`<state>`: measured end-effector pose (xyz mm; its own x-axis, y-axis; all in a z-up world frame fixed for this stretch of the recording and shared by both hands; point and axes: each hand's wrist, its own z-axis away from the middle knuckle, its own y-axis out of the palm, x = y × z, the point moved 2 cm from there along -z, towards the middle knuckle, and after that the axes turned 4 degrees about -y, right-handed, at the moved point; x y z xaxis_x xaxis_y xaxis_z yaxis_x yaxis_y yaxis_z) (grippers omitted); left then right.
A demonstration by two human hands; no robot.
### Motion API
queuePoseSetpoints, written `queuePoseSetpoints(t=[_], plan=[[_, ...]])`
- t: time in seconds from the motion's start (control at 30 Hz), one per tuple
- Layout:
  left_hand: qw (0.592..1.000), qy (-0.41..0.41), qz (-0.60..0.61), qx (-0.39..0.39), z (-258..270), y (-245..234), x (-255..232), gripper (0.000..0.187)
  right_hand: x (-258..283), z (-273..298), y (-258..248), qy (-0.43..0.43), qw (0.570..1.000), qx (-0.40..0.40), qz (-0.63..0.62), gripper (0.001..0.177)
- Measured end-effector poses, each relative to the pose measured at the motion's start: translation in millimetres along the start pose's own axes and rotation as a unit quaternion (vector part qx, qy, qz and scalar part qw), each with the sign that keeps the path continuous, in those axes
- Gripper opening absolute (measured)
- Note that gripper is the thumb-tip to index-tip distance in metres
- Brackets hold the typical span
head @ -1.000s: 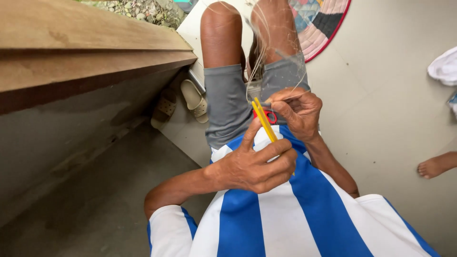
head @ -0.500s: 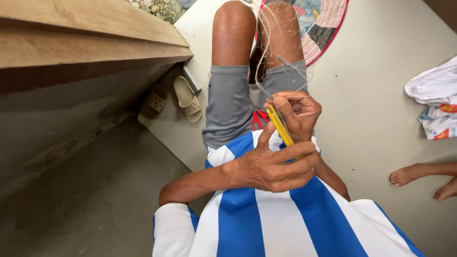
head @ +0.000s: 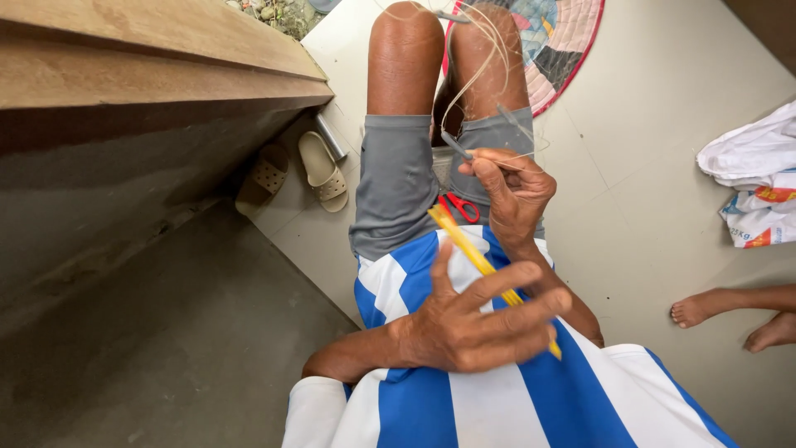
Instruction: Repairing or weaving a fine-mesh fishing net using a yellow shuttle tool while sitting on the floor.
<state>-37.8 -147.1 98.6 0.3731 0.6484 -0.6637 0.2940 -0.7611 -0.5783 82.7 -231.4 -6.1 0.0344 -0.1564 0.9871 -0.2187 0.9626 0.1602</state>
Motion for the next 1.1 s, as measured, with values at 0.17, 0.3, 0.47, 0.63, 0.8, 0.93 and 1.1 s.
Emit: queuePoseSetpoints(t=[0.17,0.3,0.47,0.63,0.8,0.93,1.1], plan=[[0.916,0.146,0.372,0.037,5,-3,-31,0.025,-14,0,5,0.033,0.999,0.002,-0.013,0.018],[0.899,0.16,0.408,0.0,19,-14,-13,0.02,-22,-6,-3,0.044,0.995,0.008,-0.086,0.021],[0.749,-0.439,0.445,-0.219,-14,-22,41,0.041,-49,3,-12,0.016,0.996,-0.025,-0.09,0.017],[0.731,-0.465,0.483,-0.128,10,7,77,0.04,-37,0,2,0.007,0.998,0.007,-0.07,0.019],[0.824,-0.408,0.364,-0.147,0,2,71,0.018,-29,-6,4,-0.018,0.998,0.028,-0.045,0.018],[0.889,-0.337,0.256,-0.174,-10,-7,68,0.016,-26,-9,10,-0.035,0.998,0.045,-0.04,0.018],[0.921,-0.306,0.182,-0.157,-13,-8,66,0.017,-24,-11,11,-0.057,0.997,0.053,-0.028,0.015]])
